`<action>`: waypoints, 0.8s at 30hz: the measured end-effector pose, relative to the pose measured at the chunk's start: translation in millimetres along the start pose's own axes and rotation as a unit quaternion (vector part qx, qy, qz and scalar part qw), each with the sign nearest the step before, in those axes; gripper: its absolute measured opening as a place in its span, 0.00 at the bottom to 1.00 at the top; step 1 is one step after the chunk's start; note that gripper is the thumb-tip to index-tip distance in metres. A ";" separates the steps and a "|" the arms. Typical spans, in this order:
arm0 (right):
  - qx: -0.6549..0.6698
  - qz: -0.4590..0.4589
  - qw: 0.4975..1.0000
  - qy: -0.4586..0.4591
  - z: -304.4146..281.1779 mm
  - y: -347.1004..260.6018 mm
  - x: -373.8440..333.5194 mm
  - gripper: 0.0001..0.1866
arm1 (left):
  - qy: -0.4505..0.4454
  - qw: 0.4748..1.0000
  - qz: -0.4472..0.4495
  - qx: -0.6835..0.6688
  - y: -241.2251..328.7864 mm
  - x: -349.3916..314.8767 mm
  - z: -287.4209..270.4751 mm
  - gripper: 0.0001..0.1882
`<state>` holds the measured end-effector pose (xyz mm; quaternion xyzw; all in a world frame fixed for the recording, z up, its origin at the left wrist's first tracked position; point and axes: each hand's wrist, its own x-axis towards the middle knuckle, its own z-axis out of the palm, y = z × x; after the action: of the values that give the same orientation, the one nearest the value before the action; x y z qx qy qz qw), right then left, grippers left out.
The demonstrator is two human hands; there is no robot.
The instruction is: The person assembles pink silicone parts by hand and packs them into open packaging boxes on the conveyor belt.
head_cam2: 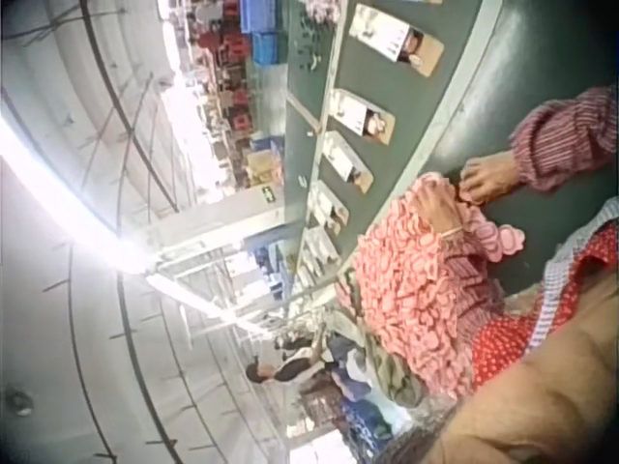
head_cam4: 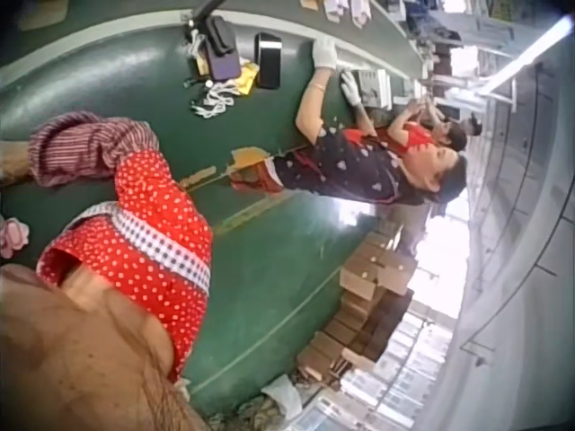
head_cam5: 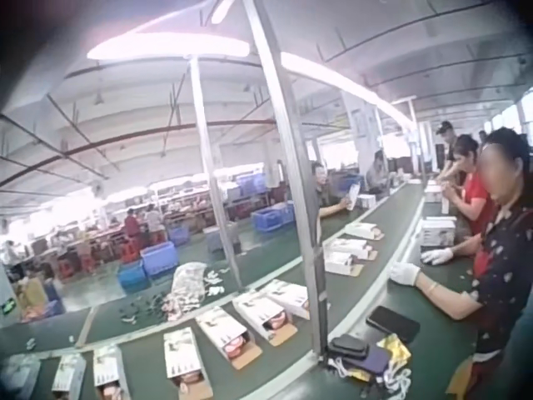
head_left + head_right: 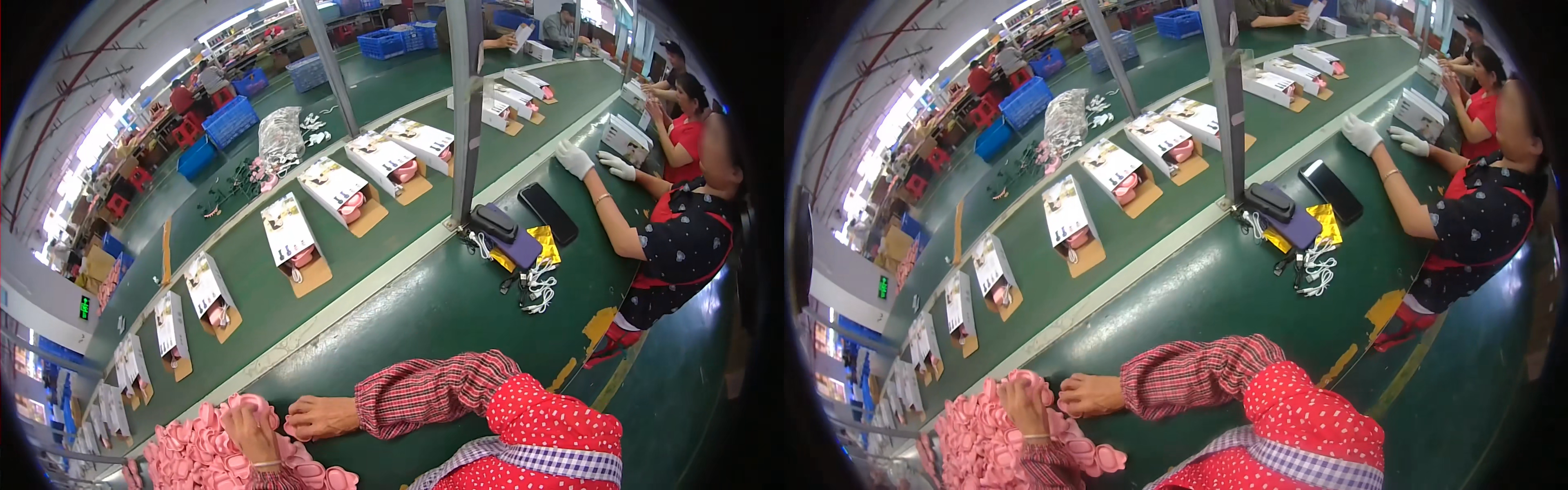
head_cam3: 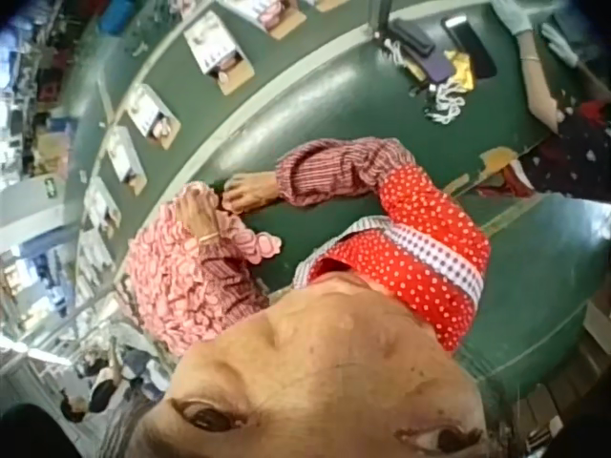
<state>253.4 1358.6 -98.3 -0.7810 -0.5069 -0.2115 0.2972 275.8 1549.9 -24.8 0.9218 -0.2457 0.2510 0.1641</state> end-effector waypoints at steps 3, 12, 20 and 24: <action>-0.060 0.015 0.998 0.015 9.2 -9.2 14.2 0.17 | 0.025 0.999 -0.020 -0.038 -40.9 21.4 3.7 0.11; -0.053 0.154 0.986 0.014 -44.8 -26.1 0.8 0.13 | 0.064 0.990 -0.083 -0.093 -78.0 141.6 99.2 0.10; -0.040 0.153 0.987 0.015 -14.2 -25.7 16.1 0.13 | 0.106 0.981 -0.147 -0.073 -117.0 185.7 133.1 0.08; -0.028 0.156 0.987 0.018 1.0 -23.5 27.7 0.12 | 0.087 0.982 -0.097 -0.136 -132.8 176.7 133.0 0.12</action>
<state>242.9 1385.0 -75.7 -0.8546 -0.3675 -0.1905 0.3135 530.8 1537.4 -61.7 0.8851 -0.1718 0.2768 0.3325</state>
